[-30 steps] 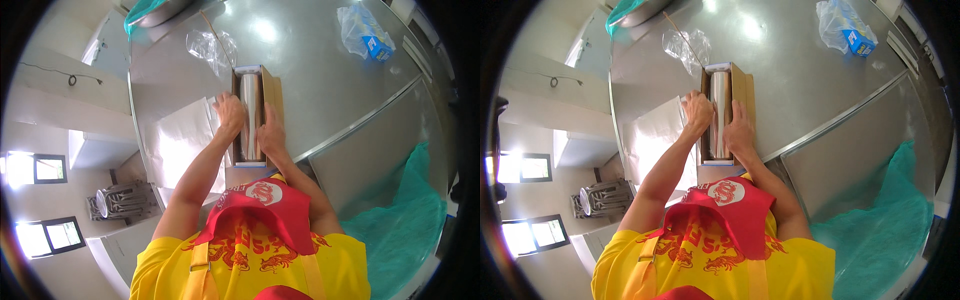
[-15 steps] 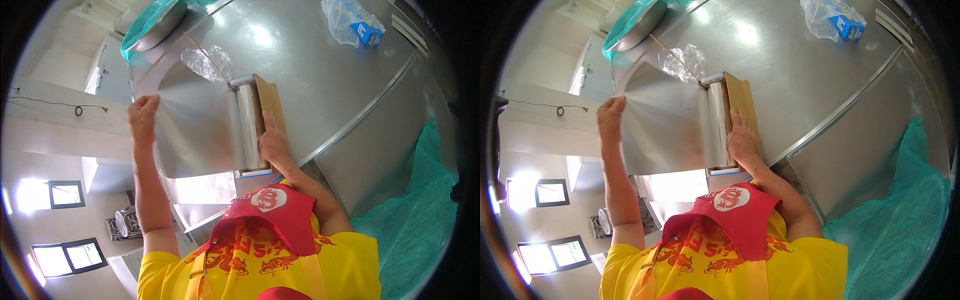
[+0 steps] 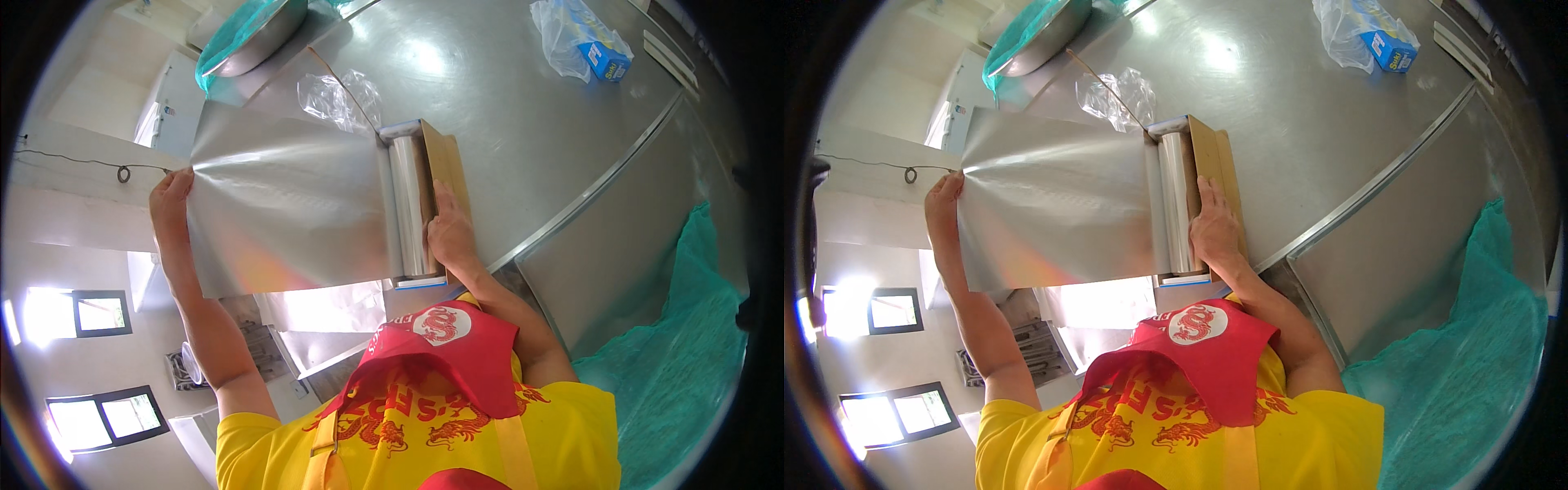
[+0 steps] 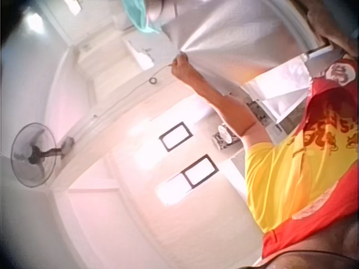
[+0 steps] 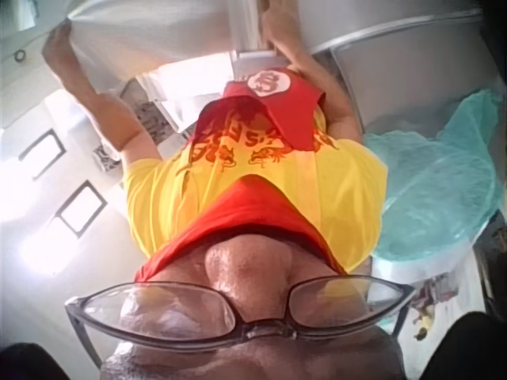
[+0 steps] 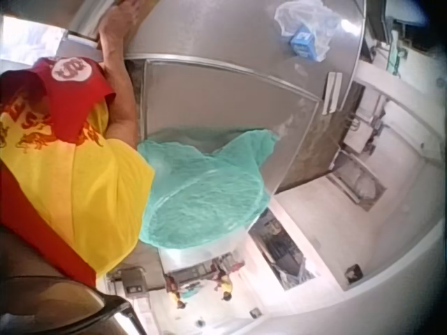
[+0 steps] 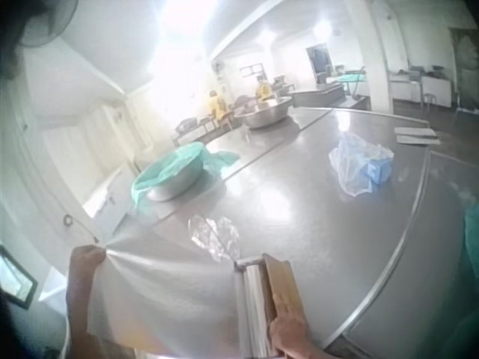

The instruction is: The person repeatedly pulls a clear plastic sheet from a roll, cuts it with a handheld cutter, and stacks the cut pieces on a stainless steel table. The person handles the plastic roll and cutter throughout the task.

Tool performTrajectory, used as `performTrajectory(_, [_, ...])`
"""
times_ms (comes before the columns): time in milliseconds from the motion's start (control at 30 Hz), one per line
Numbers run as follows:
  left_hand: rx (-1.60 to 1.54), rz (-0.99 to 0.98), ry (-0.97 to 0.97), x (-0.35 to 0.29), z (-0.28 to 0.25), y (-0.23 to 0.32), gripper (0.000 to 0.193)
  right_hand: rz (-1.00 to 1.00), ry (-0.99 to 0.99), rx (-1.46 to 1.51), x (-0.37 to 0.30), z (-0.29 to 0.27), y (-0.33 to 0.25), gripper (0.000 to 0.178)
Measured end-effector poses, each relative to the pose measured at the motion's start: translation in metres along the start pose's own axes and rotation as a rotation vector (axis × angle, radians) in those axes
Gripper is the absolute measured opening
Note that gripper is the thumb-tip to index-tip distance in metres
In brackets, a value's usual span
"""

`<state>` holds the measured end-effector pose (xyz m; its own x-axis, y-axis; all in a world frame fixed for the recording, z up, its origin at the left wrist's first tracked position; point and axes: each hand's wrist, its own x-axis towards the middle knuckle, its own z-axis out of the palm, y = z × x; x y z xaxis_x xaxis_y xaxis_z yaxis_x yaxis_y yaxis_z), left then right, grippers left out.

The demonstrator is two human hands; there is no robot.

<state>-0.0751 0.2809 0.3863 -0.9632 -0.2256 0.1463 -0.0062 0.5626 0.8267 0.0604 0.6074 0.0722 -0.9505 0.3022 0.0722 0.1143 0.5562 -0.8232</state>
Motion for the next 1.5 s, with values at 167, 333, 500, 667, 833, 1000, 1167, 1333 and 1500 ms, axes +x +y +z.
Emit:
performTrajectory(167, [0.144,-0.034,-0.022,0.064,-0.070,-0.168,0.021,-0.031,0.023,0.011,-0.003,0.001,-0.003,0.071])
performTrajectory(333, [0.195,-0.205,-0.155,0.035,-0.040,-0.302,0.018,-0.071,0.074,0.027,-0.002,-0.001,0.006,0.069])
performTrajectory(500, [0.195,-0.563,-0.033,-0.039,-0.029,-0.413,0.013,-0.089,0.061,-0.035,-0.003,0.004,0.007,0.070])
performTrajectory(667, [0.365,-0.534,0.172,-0.071,-0.033,-0.447,0.020,-0.037,-0.017,-0.063,0.001,-0.001,-0.004,0.068])
performTrajectory(833, [0.535,-0.408,0.208,-0.080,-0.019,-0.415,0.021,-0.037,0.001,-0.077,0.002,-0.002,0.001,0.067])
performTrajectory(1000, [0.838,-0.364,0.304,-0.081,-0.005,-0.411,0.031,-0.061,-0.020,-0.063,0.002,-0.003,-0.007,0.066])
performTrajectory(1167, [0.491,0.195,0.233,-0.087,0.103,-0.314,0.029,-0.049,-0.004,-0.038,0.002,0.000,-0.005,0.068])
performTrajectory(1333, [0.421,0.557,-0.209,-0.155,0.242,-0.145,0.029,-0.044,0.013,-0.003,0.001,-0.003,-0.004,0.068])
performTrajectory(1500, [0.865,0.514,-0.279,-0.138,0.292,-0.120,0.031,-0.154,0.040,0.045,0.004,-0.001,0.002,0.068])
